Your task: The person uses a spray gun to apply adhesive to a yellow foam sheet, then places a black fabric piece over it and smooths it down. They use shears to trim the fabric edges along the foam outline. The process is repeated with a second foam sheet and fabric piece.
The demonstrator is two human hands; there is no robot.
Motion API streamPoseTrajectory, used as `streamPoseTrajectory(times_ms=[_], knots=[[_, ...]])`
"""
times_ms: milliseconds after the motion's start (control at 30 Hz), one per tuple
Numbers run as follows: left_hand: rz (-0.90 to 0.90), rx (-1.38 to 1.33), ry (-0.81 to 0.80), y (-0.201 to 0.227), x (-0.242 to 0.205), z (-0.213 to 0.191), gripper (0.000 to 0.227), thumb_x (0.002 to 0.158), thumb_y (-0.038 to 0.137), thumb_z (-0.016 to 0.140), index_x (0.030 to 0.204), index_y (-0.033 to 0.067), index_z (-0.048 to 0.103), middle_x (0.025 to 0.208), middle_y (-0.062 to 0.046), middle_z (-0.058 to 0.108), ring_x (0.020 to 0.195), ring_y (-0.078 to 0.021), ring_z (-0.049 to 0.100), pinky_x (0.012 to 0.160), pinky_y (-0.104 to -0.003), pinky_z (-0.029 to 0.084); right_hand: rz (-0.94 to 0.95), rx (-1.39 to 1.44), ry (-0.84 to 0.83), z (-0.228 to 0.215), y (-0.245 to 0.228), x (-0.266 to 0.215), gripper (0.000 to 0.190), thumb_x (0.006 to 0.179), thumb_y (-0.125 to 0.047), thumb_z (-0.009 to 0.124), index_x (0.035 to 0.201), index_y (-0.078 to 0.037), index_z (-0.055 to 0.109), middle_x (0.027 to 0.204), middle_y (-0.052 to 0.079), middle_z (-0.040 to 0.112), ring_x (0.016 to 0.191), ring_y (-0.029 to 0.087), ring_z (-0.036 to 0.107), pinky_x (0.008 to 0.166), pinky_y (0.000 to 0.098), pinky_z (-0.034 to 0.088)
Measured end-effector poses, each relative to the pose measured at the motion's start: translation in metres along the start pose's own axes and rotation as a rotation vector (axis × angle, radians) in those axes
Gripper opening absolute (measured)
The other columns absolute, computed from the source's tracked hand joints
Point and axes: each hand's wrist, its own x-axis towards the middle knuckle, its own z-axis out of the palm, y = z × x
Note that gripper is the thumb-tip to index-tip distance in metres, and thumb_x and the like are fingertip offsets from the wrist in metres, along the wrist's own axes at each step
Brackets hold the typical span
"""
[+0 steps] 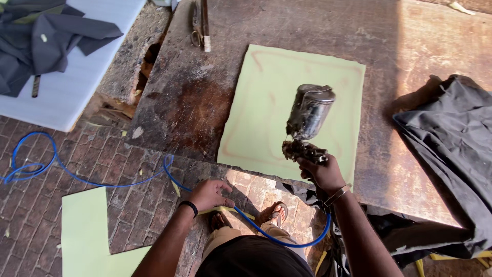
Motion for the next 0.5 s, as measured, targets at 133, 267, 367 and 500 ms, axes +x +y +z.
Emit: streamPoseTrajectory(times_ms=[133, 267, 367, 500], knots=[[-0.108, 0.059, -0.051, -0.024, 0.002, -0.016, 0.063, 0.063, 0.041, 0.095, 0.118, 0.0183, 0.074, 0.101, -0.004, 0.078, 0.093, -0.0173, 0.074, 0.084, -0.035, 0.059, -0.036, -0.123, 0.121, 0.032, -0.007, 0.014, 0.048, 0.091, -0.009, 0.075, 0.136, 0.003, 0.063, 0.095, 0.009, 0.075, 0.075, 0.018, 0.072, 0.066, 0.0314, 0.059], [-0.072, -0.036, -0.072, -0.062, 0.01, -0.07, 0.066, 0.071, 0.035, 0.088, 0.131, 0.0155, 0.067, 0.107, -0.007, 0.08, 0.103, -0.0179, 0.075, 0.092, -0.036, 0.059, -0.298, 0.015, 0.183, 0.084, -0.028, 0.052, 0.051, 0.094, -0.01, 0.068, 0.144, 0.0, 0.057, 0.106, 0.006, 0.074, 0.086, 0.014, 0.073, 0.074, 0.029, 0.059], [0.0, -0.208, -0.095, -0.075, 0.033, -0.116, 0.068, 0.086, 0.036, 0.077, 0.146, 0.012, 0.054, 0.125, -0.012, 0.073, 0.119, -0.0235, 0.069, 0.1, -0.04, 0.056, -0.326, 0.169, 0.121, 0.17, -0.03, 0.088, 0.056, 0.095, -0.011, 0.07, 0.146, -0.001, 0.051, 0.108, 0.004, 0.073, 0.089, 0.012, 0.072, 0.078, 0.0274, 0.059], [0.249, -0.424, -0.132, -0.07, 0.1, -0.159, 0.091, 0.078, 0.02, 0.078, 0.154, 0.0166, 0.027, 0.15, -0.017, 0.045, 0.125, -0.0324, 0.059, 0.1, -0.043, 0.054, -0.446, 0.169, 0.007, 0.334, -0.025, 0.122, 0.064, 0.096, -0.01, 0.071, 0.152, 0.0, 0.042, 0.128, 0.01, 0.066, 0.113, 0.02, 0.063, 0.095, 0.0328, 0.052]])
